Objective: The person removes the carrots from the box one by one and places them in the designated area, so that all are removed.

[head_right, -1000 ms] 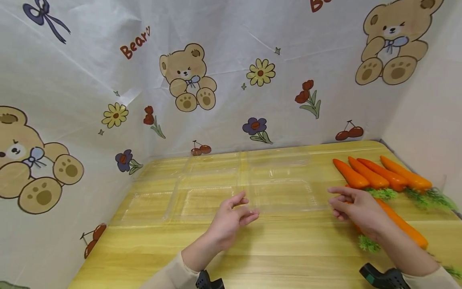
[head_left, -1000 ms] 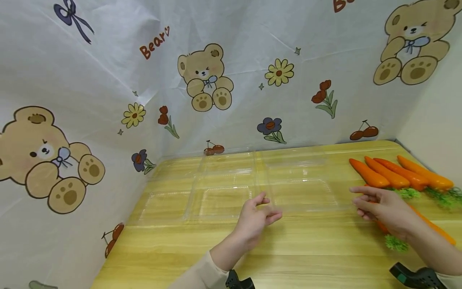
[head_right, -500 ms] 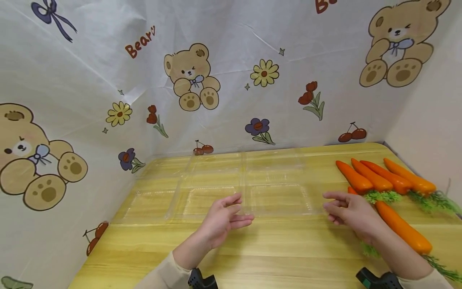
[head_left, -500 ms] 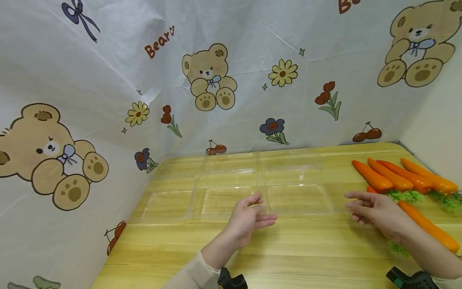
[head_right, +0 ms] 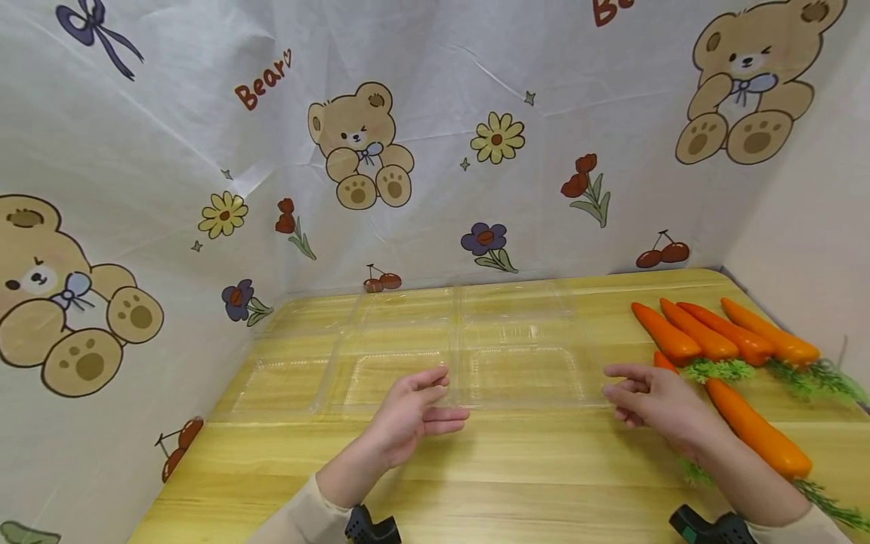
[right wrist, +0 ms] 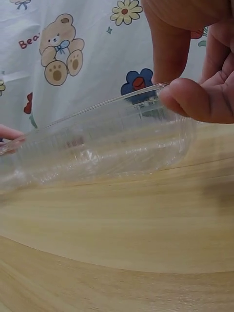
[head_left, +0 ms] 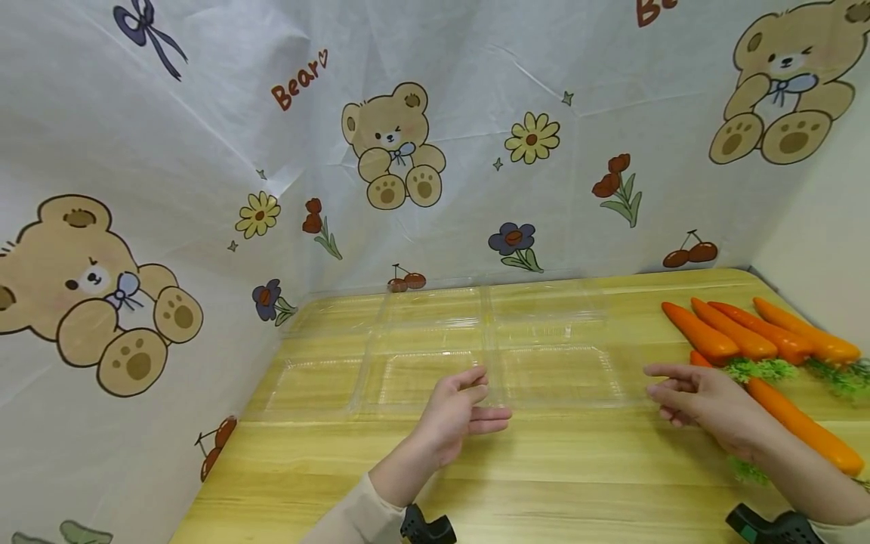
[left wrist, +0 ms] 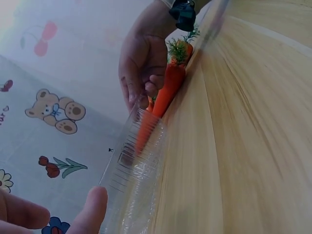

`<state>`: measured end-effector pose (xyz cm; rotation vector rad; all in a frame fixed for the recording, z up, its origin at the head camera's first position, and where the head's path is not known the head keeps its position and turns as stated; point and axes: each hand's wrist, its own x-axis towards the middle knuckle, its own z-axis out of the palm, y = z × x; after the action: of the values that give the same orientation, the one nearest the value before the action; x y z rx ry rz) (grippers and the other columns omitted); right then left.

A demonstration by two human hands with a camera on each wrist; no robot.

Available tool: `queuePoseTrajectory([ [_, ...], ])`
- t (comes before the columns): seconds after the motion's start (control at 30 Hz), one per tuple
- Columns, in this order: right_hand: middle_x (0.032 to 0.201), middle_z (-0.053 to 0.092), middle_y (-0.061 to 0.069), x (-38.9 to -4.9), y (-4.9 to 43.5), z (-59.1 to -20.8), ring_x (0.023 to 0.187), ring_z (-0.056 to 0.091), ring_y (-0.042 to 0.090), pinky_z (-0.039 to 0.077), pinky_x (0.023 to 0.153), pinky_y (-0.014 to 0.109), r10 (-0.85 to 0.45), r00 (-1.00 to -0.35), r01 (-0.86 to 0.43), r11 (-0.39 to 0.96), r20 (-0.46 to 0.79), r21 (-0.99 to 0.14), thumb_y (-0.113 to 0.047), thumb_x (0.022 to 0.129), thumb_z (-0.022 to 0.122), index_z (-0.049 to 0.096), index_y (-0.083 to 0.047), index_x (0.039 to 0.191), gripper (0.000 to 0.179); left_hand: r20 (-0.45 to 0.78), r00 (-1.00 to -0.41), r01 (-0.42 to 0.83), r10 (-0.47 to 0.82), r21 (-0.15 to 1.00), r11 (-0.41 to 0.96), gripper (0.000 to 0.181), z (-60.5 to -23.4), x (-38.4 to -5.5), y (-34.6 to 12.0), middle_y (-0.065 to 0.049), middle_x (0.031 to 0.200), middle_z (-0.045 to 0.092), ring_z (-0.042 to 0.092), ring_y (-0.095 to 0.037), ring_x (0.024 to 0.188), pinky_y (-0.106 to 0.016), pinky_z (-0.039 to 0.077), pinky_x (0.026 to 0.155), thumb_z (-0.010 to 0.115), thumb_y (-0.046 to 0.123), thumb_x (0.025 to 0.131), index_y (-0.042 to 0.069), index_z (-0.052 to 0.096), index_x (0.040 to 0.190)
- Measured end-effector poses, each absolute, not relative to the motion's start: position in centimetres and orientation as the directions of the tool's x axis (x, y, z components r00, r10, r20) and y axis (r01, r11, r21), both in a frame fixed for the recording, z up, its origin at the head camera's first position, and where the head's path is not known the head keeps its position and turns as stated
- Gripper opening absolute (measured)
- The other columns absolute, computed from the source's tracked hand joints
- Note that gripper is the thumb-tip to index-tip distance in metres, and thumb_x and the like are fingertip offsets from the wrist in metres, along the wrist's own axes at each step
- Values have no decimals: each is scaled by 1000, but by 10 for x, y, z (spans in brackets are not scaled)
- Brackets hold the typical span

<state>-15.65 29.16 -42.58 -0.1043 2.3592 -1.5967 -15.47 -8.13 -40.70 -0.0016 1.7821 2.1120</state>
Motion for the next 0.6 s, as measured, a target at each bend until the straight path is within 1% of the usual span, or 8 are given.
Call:
queuePoseTrajectory([
  [0.13,103,65,11,-155,290,-423,79,65,20,62,68,32,-236,-949,99,412,-211,-906,-24,108,57,30,15,154,66,-234,-932,-280,278,950,-140,51,-407,-155,-83,-29,161,33,72,-46,106,-39,65,86,44,2,107,-7,35,156],
  [0.23,106,65,13,-155,291,-419,80,65,19,62,69,32,-239,-948,89,441,-212,-893,-27,109,55,30,15,154,66,-225,-935,-271,275,952,-144,48,-407,-156,-85,-29,159,38,72,-44,106,-37,65,87,44,1,107,-7,38,155],
  [0.33,109,66,13,-154,293,-417,80,65,18,63,69,32,-235,-952,59,483,-194,-873,-29,109,53,33,15,153,65,-218,-935,-262,279,956,-132,48,-406,-156,-88,-27,156,40,73,-41,105,-35,65,88,45,1,107,-7,40,154],
  [0.53,106,67,14,-155,298,-413,81,65,17,63,68,32,-235,-957,5,569,-169,-822,-31,109,54,39,12,151,62,-202,-930,-241,305,966,-94,51,-402,-157,-95,-27,154,38,75,-31,100,-31,64,88,50,4,107,-7,37,155],
  [0.6,110,68,16,-154,300,-411,84,66,16,62,68,32,-247,-956,-24,604,-158,-796,-32,109,53,41,10,151,61,-191,-929,-227,316,971,-80,51,-400,-157,-97,-27,155,38,75,-30,100,-31,64,89,50,5,107,-7,38,155],
])
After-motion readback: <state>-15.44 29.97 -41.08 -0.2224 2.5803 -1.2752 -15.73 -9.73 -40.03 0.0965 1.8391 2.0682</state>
